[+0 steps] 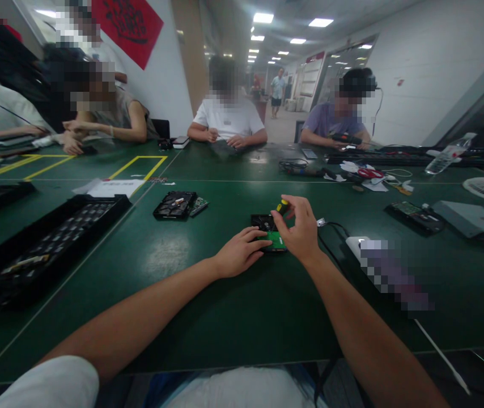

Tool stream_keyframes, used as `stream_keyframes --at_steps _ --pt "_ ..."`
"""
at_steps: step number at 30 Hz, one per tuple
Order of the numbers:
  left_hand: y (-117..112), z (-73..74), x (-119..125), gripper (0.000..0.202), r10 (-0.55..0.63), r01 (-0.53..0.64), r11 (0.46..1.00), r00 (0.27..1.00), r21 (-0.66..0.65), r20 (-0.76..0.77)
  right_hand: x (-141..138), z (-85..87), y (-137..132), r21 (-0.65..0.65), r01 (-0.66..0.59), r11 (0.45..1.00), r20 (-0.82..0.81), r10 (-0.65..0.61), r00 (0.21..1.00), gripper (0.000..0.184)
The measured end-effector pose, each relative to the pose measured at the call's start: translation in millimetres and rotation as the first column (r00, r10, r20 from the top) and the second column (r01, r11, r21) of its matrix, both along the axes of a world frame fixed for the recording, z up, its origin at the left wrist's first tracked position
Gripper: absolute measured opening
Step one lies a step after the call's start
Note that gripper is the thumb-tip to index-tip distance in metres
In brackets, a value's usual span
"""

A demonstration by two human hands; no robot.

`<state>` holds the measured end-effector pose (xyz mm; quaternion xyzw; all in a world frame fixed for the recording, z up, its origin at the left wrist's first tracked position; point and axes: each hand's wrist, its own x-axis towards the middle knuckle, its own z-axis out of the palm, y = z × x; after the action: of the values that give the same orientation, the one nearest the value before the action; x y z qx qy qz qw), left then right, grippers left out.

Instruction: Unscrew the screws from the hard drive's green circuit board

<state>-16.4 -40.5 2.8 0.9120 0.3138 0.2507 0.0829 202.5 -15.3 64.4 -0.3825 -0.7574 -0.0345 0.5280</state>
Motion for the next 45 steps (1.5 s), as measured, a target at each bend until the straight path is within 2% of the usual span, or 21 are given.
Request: stream_keyframes --at_steps 7,14,29,36,40,45 --pt "0.9 -1.8 -0.1 0.042 -0.001 0.001 1.0 1.0 0.003 -0.006 -0.5 -2.3 0.5 -0.011 -0.055 0.998 -0.002 0.055 0.999 0.044" --pt "0.2 -0.3 0.2 0.042 -0.002 0.002 1.0 1.0 -0.001 0.0 1.8 -2.5 3.5 0.022 0.014 1.0 -0.003 -0.014 1.0 0.04" --pt "1.1 -1.9 -0.3 0.043 -0.007 0.007 1.0 1.0 0.007 -0.003 3.0 -0.3 3.5 0.01 -0.038 0.999 0.01 0.038 0.999 0.047" --pt "0.8 -1.2 -0.2 0.043 -0.002 0.002 1.0 1.0 0.003 -0.013 3.5 2.5 0.9 -0.013 -0.026 1.0 -0.016 0.026 1.0 0.038" --pt "0.6 -1.4 -0.2 0.042 -0.003 0.003 1.0 1.0 0.007 0.001 2.5 0.4 2.6 0.003 -0.063 0.998 -0.027 0.063 0.998 0.041" --pt "0.6 -1.2 -0.1 0.042 -0.005 0.005 1.0 1.0 0.007 0.011 3.6 -0.1 2.5 0.02 -0.004 1.0 -0.018 0.004 1.0 0.035"
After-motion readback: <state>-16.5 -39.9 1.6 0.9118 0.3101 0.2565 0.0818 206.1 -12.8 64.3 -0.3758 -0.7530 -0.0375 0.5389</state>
